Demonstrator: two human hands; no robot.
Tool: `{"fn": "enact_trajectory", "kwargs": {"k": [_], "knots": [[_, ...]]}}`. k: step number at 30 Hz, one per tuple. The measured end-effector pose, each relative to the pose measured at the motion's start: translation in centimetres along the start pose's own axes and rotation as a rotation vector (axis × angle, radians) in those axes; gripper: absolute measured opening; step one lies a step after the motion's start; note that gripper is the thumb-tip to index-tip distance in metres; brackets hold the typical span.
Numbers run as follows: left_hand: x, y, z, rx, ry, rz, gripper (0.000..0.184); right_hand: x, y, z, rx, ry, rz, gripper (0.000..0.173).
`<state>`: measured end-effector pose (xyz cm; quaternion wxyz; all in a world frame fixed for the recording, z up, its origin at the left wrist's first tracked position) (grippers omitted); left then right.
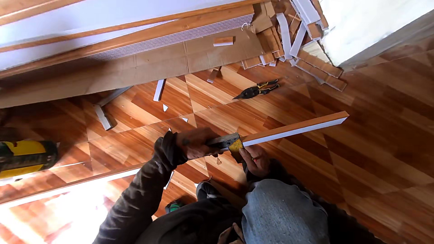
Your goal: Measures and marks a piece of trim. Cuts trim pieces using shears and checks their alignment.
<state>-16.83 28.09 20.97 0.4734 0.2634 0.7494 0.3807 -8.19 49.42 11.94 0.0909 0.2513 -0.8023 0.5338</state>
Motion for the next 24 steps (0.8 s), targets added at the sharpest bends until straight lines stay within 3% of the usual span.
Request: {"fn": "enact_trajectory", "kwargs": {"k": [24], "knots": [[0.04,-0.20,-0.07,0.000,-0.008,0.030,0.013,0.11,-0.24,-0.18,-0.010,-0.032,-0.007,0.033]]}}
Point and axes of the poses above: each hand's wrist, its own x-axis towards the middle knuckle, its own z-axis out of the palm, y = z × x, the point moved 3 cm from there along x, towards the middle knuckle, and after that the axes turned 4 degrees about -z, right-handed, at the moved point
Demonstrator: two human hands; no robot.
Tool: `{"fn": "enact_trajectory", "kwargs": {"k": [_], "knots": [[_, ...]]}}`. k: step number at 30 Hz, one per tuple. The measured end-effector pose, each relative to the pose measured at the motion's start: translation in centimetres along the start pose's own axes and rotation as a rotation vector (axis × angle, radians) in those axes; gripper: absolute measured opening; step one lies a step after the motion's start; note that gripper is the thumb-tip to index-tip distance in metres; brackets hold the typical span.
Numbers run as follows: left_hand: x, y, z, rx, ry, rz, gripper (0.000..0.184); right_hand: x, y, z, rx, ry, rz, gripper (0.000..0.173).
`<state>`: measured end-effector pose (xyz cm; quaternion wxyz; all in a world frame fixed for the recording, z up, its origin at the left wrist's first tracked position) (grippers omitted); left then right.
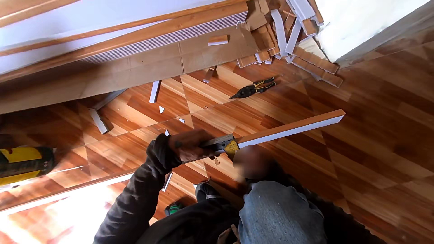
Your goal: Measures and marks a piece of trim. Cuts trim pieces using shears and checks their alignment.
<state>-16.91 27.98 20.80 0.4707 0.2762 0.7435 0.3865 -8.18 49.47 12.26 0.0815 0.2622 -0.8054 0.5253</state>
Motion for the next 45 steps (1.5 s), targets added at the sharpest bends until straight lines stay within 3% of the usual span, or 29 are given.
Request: {"fn": "enact_trajectory", "kwargs": {"k": [8,35,45], "knots": [[-1.1,1.0,1.8,0.179,0.157,-0.040,0.022,-0.4,0.5,0.0,-0.100,0.019,-0.052,0.032],[-2.3,2.7,3.1,0.229,0.172,-0.014,0.028,-0.6,0.3,-0.5,-0.173,0.017,-0.161,0.036],[-1.9,2.4,5.5,0.309,0.356,0.045,0.040,-1.0,1.1,-0.9,-0.187,-0.104,-0.103,0.030]]}}
Point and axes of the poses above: each hand's wrist, its own x-axis towards the middle knuckle, its own z-axis out of the palm, y = z × x, the point moved 3 cm from there along x, towards the middle knuckle, and after that the axes turned 4 degrees about -z, right-handed, at the moved point
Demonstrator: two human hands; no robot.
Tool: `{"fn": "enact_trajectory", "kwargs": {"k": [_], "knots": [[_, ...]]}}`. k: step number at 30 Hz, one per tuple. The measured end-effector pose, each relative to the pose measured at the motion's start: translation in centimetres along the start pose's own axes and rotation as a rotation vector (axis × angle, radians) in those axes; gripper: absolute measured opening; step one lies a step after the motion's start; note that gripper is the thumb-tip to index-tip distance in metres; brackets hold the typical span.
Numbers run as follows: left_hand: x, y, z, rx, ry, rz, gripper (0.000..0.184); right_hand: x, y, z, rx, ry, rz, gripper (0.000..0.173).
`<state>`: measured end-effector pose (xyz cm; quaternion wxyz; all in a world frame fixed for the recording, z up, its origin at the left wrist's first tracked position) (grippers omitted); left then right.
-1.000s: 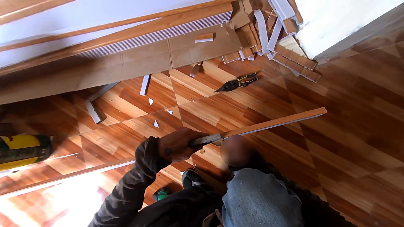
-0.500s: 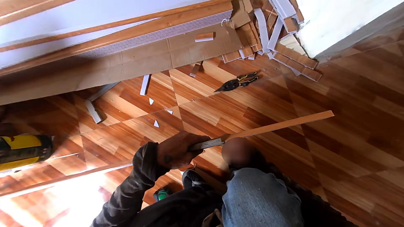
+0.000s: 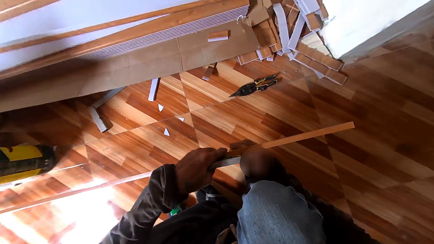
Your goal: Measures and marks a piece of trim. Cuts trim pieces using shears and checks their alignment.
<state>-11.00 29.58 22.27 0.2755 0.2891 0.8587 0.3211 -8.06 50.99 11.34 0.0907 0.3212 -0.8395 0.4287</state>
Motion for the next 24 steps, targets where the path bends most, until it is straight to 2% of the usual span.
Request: {"fn": "enact_trajectory", "kwargs": {"k": [16,24], "knots": [[0.4,-0.4,0.1,-0.036,-0.023,-0.005,0.039,-0.4,0.5,0.2,0.037,-0.013,-0.010,0.029],[1.2,-1.5,-0.8,-0.087,-0.139,-0.102,0.030,-0.3,0.2,0.2,-0.057,-0.029,0.018,0.032]]}}
Point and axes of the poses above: each hand's wrist, its own x-axis towards the middle knuckle, its own z-axis out of the palm, y = z × x, the point moved 3 cm from there along x, towards the middle knuckle, and after that the axes turned 4 degrees about -z, right-handed, at the moved point
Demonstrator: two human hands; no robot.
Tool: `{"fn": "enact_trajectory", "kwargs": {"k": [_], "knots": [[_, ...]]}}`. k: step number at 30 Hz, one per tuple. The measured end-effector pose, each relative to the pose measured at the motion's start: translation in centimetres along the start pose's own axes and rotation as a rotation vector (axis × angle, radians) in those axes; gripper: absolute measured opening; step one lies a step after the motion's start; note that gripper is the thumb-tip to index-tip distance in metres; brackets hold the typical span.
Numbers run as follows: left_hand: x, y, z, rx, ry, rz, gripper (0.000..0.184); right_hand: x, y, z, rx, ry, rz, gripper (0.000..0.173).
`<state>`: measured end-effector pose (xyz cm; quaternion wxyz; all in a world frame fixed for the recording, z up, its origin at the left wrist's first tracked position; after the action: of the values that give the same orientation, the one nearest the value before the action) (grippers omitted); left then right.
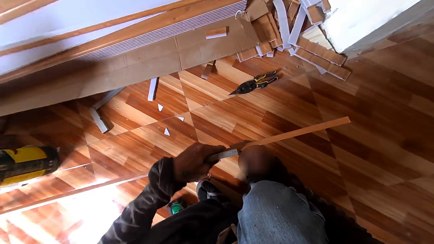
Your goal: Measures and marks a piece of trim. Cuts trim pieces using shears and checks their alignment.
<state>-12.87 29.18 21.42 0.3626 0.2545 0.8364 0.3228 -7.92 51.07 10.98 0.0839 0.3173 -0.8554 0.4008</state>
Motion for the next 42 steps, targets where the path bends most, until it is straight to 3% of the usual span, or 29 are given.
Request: {"fn": "enact_trajectory", "kwargs": {"k": [4,7,12,14,17,19,26,31,35,40,42], "knots": [[1.9,-1.7,-1.4,-0.105,-0.103,-0.066,0.014,0.5,-0.2,-0.7,-0.015,-0.027,0.058,0.043],[3.2,-2.9,-2.4,-0.249,-0.209,-0.089,0.012,0.4,-0.3,-2.8,-0.089,-0.057,0.118,0.053],[4.4,-4.0,-3.5,-0.440,-0.366,-0.203,0.007,0.1,-0.3,-6.9,0.120,0.168,-0.105,0.063],[5.0,-4.7,-3.5,-0.469,-0.386,-0.192,0.007,0.7,-1.4,-7.3,0.117,0.220,-0.140,0.061],[5.6,-5.6,-3.5,-0.523,-0.418,-0.156,0.007,1.9,-2.5,-6.3,0.017,0.213,-0.040,0.038],[5.8,-6.0,-3.6,-0.504,-0.404,-0.146,0.010,2.3,-2.8,-5.6,-0.044,0.198,-0.027,0.033],[5.4,-5.1,-4.1,-0.512,-0.417,-0.191,0.006,3.1,-3.5,-5.3,-0.123,0.181,-0.079,0.027],[7.1,-8.4,-2.5,-0.504,-0.365,-0.085,0.011,3.0,-3.7,-5.2,-0.186,0.169,-0.107,0.027],[5.7,-5.9,-3.9,-0.553,-0.385,-0.166,0.006,3.2,-3.9,-5.3,-0.240,0.135,-0.127,0.025],[6.3,-6.2,-4.4,-0.487,-0.370,-0.135,0.004,2.9,-3.6,-5.5,-0.286,-0.020,-0.115,0.029],[6.5,-6.2,-4.5,-0.511,-0.373,-0.169,0.005,2.6,-3.3,-5.7,-0.249,0.008,-0.064,0.033]]}}
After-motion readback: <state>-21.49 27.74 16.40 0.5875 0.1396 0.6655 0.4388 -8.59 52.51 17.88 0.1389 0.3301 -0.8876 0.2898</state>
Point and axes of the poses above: each hand's wrist, its own x-axis towards the middle knuckle, its own z-axis out of the palm, y = z × x, the point moved 3 cm from there along x, towards the middle knuckle, and after that the axes turned 4 degrees about -z, right-handed, at the moved point
